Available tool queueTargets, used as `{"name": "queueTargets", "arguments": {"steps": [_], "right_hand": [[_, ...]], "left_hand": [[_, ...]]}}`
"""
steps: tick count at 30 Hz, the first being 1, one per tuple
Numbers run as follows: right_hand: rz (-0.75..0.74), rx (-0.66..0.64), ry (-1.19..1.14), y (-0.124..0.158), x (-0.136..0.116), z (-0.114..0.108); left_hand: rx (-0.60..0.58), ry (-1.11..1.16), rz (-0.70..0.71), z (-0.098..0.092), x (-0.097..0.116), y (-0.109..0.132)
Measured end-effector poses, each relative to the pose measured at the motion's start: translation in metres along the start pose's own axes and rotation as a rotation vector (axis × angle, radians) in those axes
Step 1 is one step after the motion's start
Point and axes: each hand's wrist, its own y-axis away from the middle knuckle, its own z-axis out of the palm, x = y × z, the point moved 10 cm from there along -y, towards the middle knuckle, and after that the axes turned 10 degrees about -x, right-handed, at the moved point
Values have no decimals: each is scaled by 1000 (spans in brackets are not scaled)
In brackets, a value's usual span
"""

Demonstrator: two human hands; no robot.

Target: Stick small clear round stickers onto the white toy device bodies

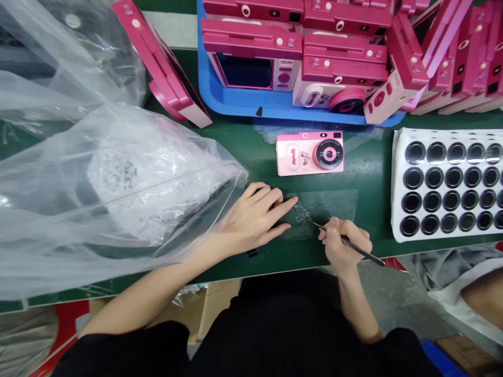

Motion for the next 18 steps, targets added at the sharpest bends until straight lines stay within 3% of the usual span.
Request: {"name": "queueTargets", "arguments": {"steps": [18], "right_hand": [[-11,-2,15,0,-1,0]], "left_hand": [[-26,45,-2,1,-1,0]]}}
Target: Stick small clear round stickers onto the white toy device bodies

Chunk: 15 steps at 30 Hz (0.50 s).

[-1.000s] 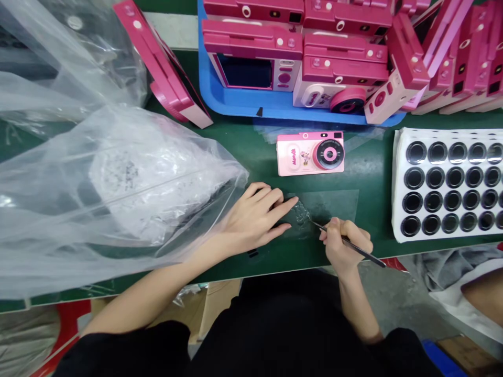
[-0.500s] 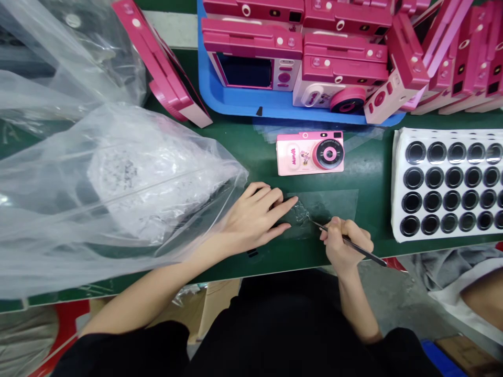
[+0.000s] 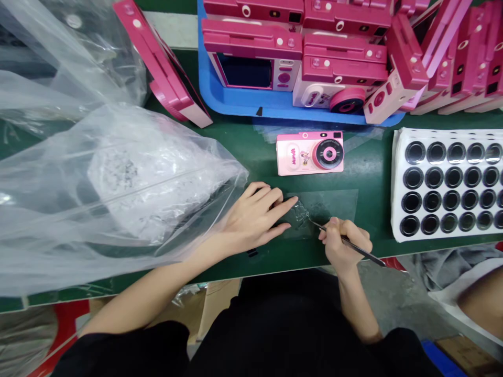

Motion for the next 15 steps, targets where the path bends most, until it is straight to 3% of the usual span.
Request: {"name": "queueTargets", "arguments": {"steps": [15], "right_hand": [[5,2,-3,0,-1,0]], "left_hand": [[25,-59,7,-2,2,0]]}}
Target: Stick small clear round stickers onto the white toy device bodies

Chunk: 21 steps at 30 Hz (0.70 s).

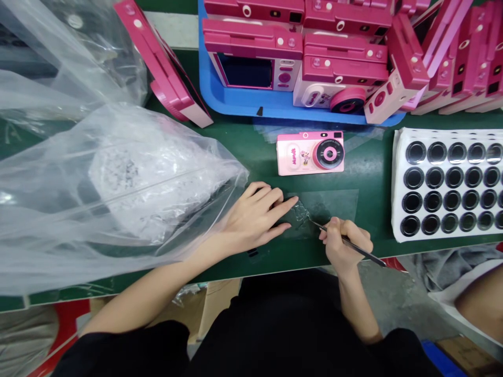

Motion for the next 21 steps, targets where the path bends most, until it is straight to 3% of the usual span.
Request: {"name": "queueTargets", "arguments": {"steps": [21], "right_hand": [[17,50,-39,1,3,-5]], "left_hand": [[21,-16,4,-1,0,1]]}}
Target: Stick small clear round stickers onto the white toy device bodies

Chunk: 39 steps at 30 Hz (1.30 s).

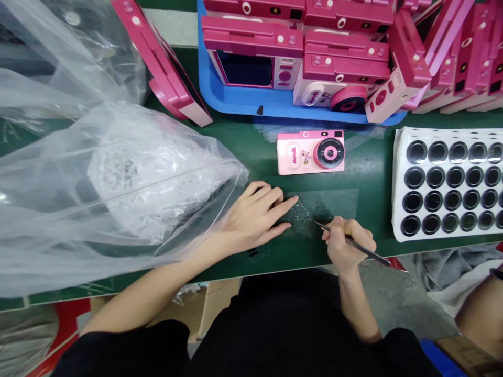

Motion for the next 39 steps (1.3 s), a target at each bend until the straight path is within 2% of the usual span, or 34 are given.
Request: {"name": "queueTargets", "arguments": {"steps": [9,19,26,31,39], "right_hand": [[-38,-49,27,1,-2,5],[0,24,115,1,-4,-1],[20,45,119,2,-1,-3],[-16,12,117,1,-4,0],[53,52,98,3,3,-3]], "left_hand": [[1,4,1,0,0,0],[-15,30,-6,1,-1,0],[-4,12,-3,0,-1,0],[-5,9,-4,1,-1,0],[-9,24,-1,1,-1,0]]}}
